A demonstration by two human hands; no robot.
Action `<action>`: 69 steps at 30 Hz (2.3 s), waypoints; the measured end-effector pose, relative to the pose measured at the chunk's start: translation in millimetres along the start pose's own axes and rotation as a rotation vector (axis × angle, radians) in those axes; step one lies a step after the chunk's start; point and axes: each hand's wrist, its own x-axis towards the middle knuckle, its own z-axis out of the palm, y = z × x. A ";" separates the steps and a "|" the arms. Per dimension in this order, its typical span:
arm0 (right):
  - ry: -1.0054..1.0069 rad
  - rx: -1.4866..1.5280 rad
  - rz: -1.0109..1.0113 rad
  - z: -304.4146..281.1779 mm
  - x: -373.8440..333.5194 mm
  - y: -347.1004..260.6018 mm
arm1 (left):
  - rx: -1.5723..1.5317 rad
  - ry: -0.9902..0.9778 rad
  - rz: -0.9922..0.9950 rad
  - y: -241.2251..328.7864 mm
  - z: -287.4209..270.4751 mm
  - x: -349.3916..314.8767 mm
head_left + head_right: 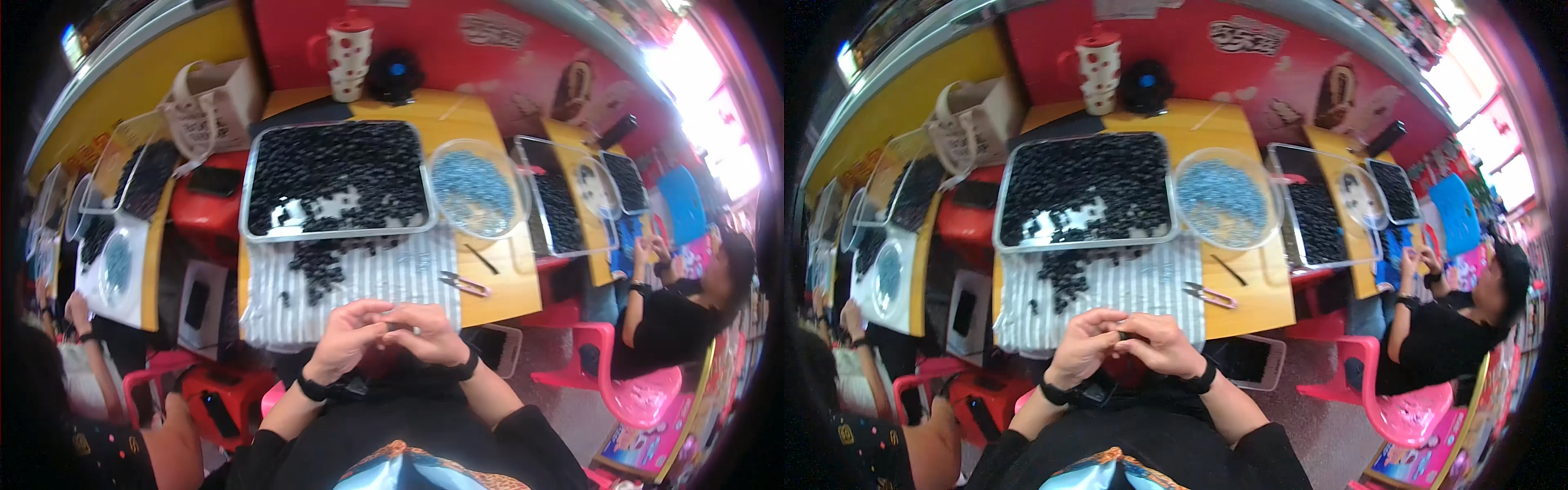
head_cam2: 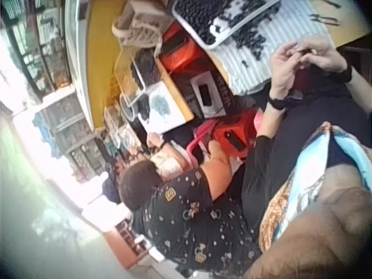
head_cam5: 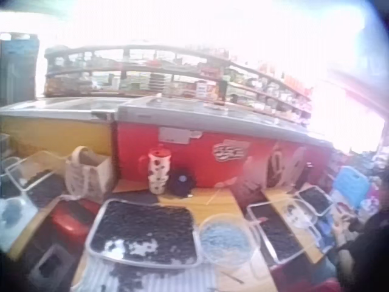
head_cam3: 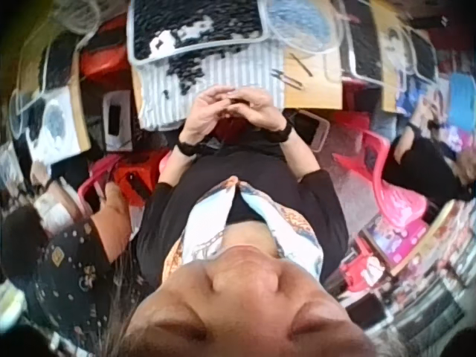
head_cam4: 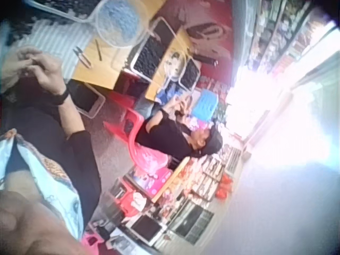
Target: Manually picking and sorting small black beads from a tray in a workshop environment.
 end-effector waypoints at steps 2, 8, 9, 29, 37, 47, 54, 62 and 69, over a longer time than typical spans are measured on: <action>0.009 -0.043 0.079 -12.0 -0.4 -3.7 | 0.073 0.031 0.000 2.6 6.7 -0.2; 0.594 -0.534 0.216 -106.5 -7.8 -21.3 | 0.317 0.097 -0.061 6.7 -8.1 -3.4; 0.679 -0.524 0.245 -133.7 -6.9 -27.6 | 0.300 0.132 -0.068 10.1 -5.7 -4.4; 0.057 -0.774 0.132 8.8 -3.6 20.3 | 1.915 0.562 0.382 30.4 -9.1 17.5; 0.015 -0.836 0.089 10.8 -7.9 27.5 | 1.907 0.544 0.412 28.5 -13.7 21.5; 0.051 -0.734 0.121 8.5 -8.7 23.2 | 1.910 0.667 0.320 30.3 -12.6 27.7; 0.146 -0.544 0.173 7.3 -11.4 26.0 | 0.726 0.365 0.189 23.8 -17.3 20.5; 0.242 -0.458 0.171 8.8 -8.9 34.2 | 1.198 0.339 0.542 -6.6 -7.9 28.6; 0.502 -0.294 0.258 -4.9 -25.6 38.5 | 1.670 0.187 0.397 -5.4 30.1 51.8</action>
